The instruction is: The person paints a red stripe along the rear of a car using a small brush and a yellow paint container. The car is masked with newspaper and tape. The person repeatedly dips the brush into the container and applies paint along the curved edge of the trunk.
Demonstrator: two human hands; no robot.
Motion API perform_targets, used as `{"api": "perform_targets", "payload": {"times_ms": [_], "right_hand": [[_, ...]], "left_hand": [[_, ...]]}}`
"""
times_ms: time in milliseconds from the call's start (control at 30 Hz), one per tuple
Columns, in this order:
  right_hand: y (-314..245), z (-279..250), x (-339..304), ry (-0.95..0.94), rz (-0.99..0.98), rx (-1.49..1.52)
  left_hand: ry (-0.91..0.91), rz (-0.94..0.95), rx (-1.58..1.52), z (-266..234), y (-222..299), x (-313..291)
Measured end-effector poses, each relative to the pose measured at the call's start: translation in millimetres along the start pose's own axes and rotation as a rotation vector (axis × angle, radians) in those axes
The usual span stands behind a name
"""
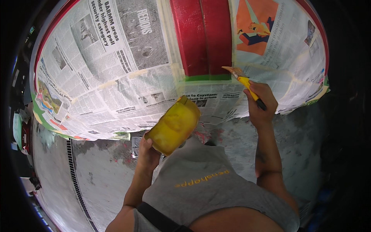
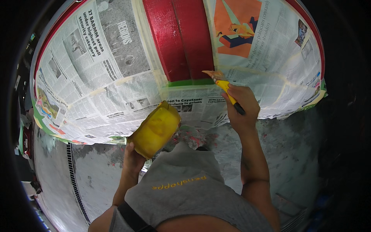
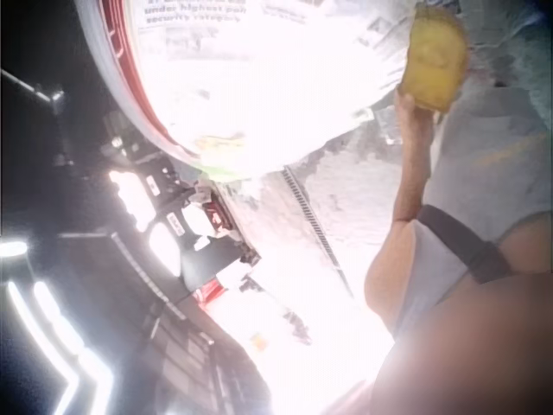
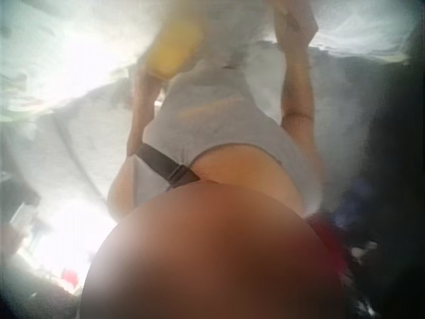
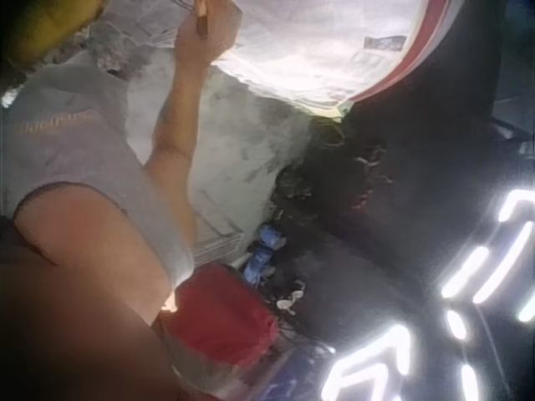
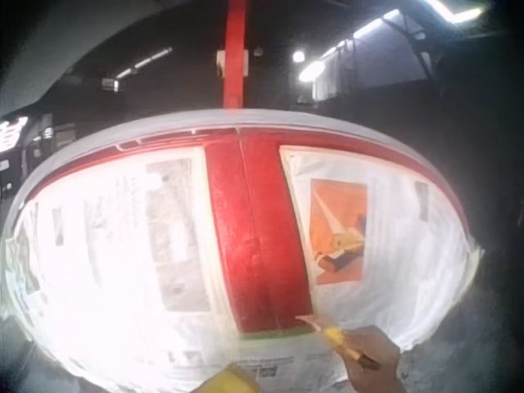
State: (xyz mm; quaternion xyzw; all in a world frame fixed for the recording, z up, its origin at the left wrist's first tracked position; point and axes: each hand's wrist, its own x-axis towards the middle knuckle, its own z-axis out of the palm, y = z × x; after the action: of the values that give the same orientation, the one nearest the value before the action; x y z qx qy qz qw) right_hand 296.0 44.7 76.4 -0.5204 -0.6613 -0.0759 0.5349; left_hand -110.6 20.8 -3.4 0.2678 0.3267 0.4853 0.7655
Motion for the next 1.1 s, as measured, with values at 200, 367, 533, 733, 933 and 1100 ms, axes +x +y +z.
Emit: {"api": "perform_targets", "payload": {"times_ms": [200,367,533,733,933,1100], "right_hand": [[-53,-30,-28,-0.33,0.3,0.515],[-73,3,-35,-0.486,-0.016,0.287],[-78,-2,-32,-0.629,0.099,0.168],[-57,0,-47,-0.336,0.801,0.537],[-38,-3,-29,0.034,0.885,0.76],[-12,-11,44,-0.056,0.337,0.387]], "left_hand": [[-0.004,-0.044,0.025,0,-9,7],[-0.056,-0.079,0.049,15,-20,12],[-0.055,-0.116,0.076,26,-26,17],[-0.067,-0.112,0.069,31,-32,21],[-0.098,-0.063,0.004,38,-28,19],[-0.085,-0.063,0.058,34,-20,17]]}}
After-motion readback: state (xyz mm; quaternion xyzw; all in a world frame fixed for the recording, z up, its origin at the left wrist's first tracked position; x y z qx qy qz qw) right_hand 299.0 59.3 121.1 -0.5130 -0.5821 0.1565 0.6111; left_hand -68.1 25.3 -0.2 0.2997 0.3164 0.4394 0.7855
